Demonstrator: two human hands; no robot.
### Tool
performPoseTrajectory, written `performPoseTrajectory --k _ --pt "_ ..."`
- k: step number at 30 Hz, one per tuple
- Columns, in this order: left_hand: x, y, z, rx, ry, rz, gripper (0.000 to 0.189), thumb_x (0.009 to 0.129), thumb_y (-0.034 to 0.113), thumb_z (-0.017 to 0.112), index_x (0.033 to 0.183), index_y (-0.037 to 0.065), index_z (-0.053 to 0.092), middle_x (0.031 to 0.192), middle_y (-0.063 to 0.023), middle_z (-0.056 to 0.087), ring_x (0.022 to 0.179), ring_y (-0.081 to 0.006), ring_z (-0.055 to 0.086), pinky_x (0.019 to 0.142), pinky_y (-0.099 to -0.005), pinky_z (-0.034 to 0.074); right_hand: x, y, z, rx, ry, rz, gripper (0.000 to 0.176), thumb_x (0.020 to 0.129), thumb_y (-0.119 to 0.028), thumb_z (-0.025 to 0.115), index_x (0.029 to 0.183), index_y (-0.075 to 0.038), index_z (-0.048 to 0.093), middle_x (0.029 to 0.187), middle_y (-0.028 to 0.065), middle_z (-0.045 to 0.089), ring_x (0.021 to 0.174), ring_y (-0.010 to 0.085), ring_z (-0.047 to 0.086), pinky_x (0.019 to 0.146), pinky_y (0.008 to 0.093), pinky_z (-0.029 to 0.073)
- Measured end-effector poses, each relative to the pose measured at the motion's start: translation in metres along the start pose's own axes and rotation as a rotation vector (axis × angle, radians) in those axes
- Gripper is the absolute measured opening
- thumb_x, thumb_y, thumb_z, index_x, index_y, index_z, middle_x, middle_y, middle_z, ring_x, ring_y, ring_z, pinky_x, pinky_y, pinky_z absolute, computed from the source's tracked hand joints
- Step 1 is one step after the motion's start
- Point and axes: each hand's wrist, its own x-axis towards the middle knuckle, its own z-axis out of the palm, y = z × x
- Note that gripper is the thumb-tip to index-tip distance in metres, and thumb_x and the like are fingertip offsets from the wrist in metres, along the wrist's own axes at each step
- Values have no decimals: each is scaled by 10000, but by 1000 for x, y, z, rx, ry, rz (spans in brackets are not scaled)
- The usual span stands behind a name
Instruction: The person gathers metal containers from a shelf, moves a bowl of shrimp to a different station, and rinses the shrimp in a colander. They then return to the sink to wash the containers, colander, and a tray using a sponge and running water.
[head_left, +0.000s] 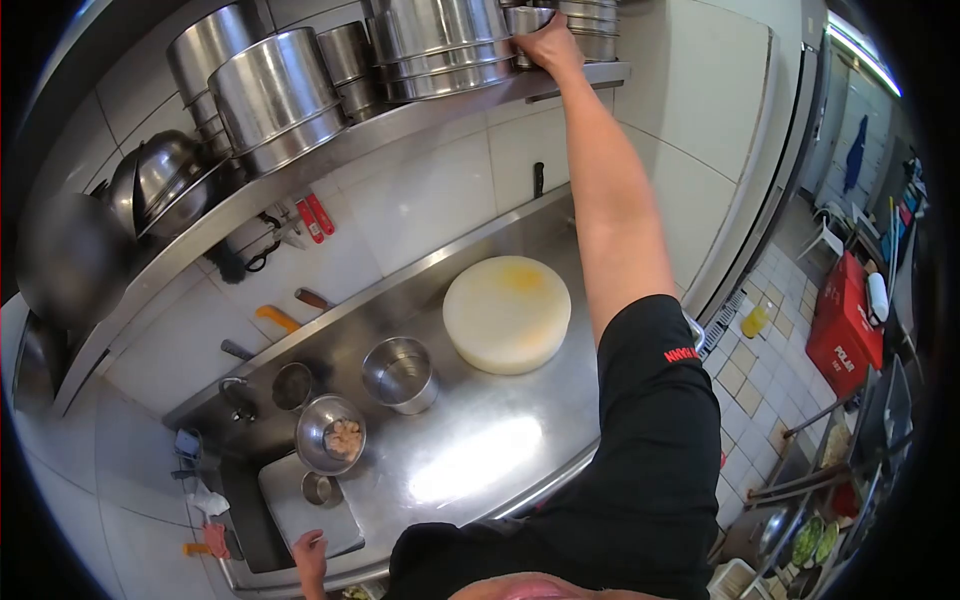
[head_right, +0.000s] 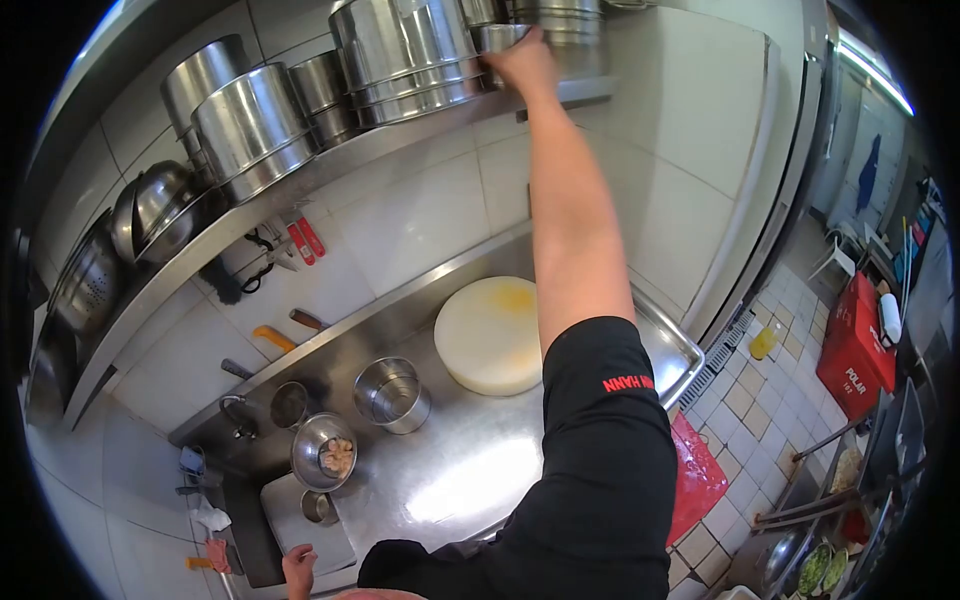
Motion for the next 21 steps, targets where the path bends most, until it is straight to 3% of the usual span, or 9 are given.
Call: performPoseTrajectory --k 5,9,12,13,14,17,19,21 --pt "3 42 31 -36 -124 30 284 805 92 673 1058 -35 685 920 -143 709 832 -205 680 758 -314 522 10 10 -12 427 -2 35 898 597 -432 851 1220 115 507 1153 252 636 1071 328 628 918 395 495" --pt "14 117 55 -6 -235 102 266 828 92 666 1067 -24 680 960 -142 707 889 -211 679 796 -316 521 18 33 -12 396 128 61 934 592 -404 851 1274 108 469 1159 223 618 1073 307 606 897 379 494" --pt "43 126 86 -128 -293 298 266 835 71 670 1079 -37 671 937 -102 691 888 -170 651 809 -295 512 -1 34 -35 860 121 120 847 612 -367 845 1253 60 491 1079 161 629 1001 256 610 841 356 503" --pt "47 152 88 -151 -329 367 257 838 81 679 1074 -20 676 993 -119 693 925 -196 659 840 -312 513 -15 32 -49 1054 62 154 656 683 -312 807 1195 -6 534 1021 88 621 943 179 597 780 321 502" --pt "53 191 95 -177 -363 436 248 841 91 688 1069 -3 681 1049 -137 694 962 -222 667 870 -329 515 -30 42 -56 1189 32 113 549 764 -306 749 1190 -25 544 1025 68 641 923 167 618 808 339 517" --pt "69 291 118 -385 -437 623 311 843 87 697 1138 -1 654 1136 -135 672 1050 -222 643 929 -332 492 -130 52 -77 1621 -35 212 403 866 -262 663 1200 -57 567 1098 50 656 982 184 637 877 377 522" --pt "64 374 130 -456 -414 812 405 838 115 712 1214 -1 616 1220 -155 635 1104 -251 620 964 -342 466 -237 26 -92 1649 -32 235 473 876 -270 630 1285 -54 529 1189 79 633 1080 243 619 929 414 508" --pt "56 435 149 -417 -257 998 495 814 165 745 1260 12 592 1228 -177 622 1132 -296 604 994 -372 448 -336 46 -82 1810 -131 420 347 859 -256 653 1142 -57 620 1182 98 646 1095 262 617 964 436 498"
